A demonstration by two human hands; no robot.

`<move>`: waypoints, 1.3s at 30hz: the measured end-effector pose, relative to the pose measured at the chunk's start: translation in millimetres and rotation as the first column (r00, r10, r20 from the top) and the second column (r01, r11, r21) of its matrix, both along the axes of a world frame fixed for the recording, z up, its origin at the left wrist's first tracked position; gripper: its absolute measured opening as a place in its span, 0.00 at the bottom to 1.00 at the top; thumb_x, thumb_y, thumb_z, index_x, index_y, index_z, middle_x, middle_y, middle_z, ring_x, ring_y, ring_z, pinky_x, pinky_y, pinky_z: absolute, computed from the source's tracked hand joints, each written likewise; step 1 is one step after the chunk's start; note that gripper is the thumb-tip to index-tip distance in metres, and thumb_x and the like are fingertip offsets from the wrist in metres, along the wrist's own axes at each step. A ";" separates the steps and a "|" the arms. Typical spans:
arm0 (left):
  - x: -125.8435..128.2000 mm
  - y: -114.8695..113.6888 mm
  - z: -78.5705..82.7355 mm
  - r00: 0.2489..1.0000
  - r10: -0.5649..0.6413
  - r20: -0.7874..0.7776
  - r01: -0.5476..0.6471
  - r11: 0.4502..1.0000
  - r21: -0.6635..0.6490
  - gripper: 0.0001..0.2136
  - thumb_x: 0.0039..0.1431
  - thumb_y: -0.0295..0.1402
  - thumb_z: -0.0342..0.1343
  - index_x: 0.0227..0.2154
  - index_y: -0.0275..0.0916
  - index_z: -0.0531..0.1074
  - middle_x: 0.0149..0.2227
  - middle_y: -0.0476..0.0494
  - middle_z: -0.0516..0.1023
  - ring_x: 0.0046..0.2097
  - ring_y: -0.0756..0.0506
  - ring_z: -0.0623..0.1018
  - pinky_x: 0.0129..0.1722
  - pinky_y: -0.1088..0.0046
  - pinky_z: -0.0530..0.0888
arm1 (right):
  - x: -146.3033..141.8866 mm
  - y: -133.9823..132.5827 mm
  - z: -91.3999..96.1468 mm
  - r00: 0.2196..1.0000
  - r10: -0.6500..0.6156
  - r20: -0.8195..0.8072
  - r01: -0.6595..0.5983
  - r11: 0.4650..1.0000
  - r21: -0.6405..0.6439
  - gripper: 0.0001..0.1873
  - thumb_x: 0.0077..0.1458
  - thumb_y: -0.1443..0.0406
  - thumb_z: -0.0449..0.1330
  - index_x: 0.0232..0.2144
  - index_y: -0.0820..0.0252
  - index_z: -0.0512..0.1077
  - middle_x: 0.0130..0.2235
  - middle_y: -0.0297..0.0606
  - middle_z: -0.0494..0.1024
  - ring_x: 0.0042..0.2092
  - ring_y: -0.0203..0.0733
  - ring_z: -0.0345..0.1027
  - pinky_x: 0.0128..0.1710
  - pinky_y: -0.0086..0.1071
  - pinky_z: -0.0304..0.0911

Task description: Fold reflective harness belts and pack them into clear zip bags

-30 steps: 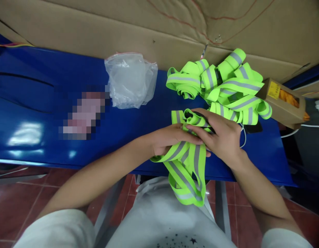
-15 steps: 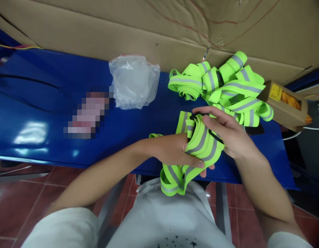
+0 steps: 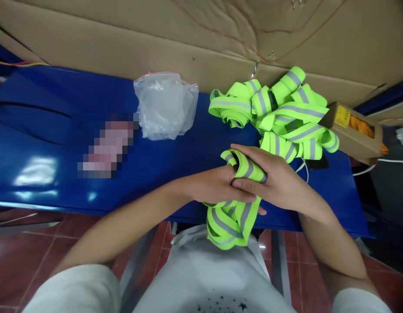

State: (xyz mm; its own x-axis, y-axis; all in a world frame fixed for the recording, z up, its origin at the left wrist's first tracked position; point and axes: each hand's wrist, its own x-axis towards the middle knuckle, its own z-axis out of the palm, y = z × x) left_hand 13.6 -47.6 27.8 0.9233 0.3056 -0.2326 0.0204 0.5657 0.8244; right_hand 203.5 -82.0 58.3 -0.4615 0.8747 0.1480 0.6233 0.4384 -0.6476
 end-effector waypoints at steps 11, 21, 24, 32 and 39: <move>-21.9 -27.7 41.6 0.978 -0.209 -0.018 0.210 0.974 0.090 0.11 0.62 0.33 0.61 0.45 0.37 0.78 0.45 0.40 0.85 0.44 0.43 0.83 0.42 0.70 0.80 | 21.8 -24.1 46.8 0.897 -0.305 -0.319 0.278 0.952 -0.127 0.15 0.61 0.51 0.66 0.48 0.44 0.82 0.44 0.35 0.85 0.42 0.50 0.80 0.41 0.41 0.77; -66.1 -0.2 19.4 0.781 0.428 -0.455 0.040 0.693 0.720 0.34 0.54 0.55 0.65 0.59 0.44 0.68 0.42 0.47 0.80 0.38 0.44 0.78 0.33 0.74 0.68 | 75.7 24.2 2.9 0.522 -0.610 -0.596 0.362 0.791 -0.493 0.22 0.46 0.47 0.75 0.35 0.56 0.81 0.40 0.48 0.84 0.37 0.48 0.80 0.32 0.37 0.70; -74.7 -5.5 16.6 0.637 0.531 -0.559 0.167 0.613 0.772 0.33 0.53 0.57 0.65 0.57 0.44 0.70 0.40 0.46 0.80 0.40 0.41 0.78 0.34 0.73 0.67 | 73.8 18.4 -5.1 0.552 -0.572 -0.607 0.375 0.820 -0.432 0.18 0.51 0.51 0.74 0.36 0.56 0.82 0.40 0.46 0.84 0.37 0.46 0.79 0.34 0.37 0.71; -109.4 -18.9 -2.3 0.654 0.591 -0.472 -0.096 0.683 0.724 0.20 0.53 0.47 0.67 0.42 0.41 0.72 0.34 0.50 0.76 0.33 0.47 0.74 0.31 0.74 0.69 | 75.0 20.7 -9.4 0.454 -0.558 -0.695 0.502 0.804 -0.318 0.15 0.51 0.55 0.74 0.39 0.55 0.84 0.37 0.37 0.85 0.38 0.46 0.81 0.43 0.41 0.77; -96.6 -34.6 -27.0 0.708 0.704 -0.065 -0.675 0.701 0.231 0.26 0.44 0.39 0.76 0.43 0.42 0.69 0.40 0.48 0.75 0.41 0.46 0.76 0.38 0.74 0.73 | 69.4 29.0 -19.1 0.359 -0.611 -0.706 0.421 0.781 -0.461 0.19 0.52 0.55 0.74 0.42 0.61 0.82 0.41 0.43 0.85 0.43 0.49 0.82 0.48 0.41 0.78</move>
State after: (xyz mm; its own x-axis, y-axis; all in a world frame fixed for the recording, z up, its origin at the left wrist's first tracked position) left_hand -82.9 -82.2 0.7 0.3987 0.8915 -0.2152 -0.1957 0.3119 0.9297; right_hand 272.9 -53.0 39.2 0.3258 0.9455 0.0016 -0.1310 0.0468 -0.9903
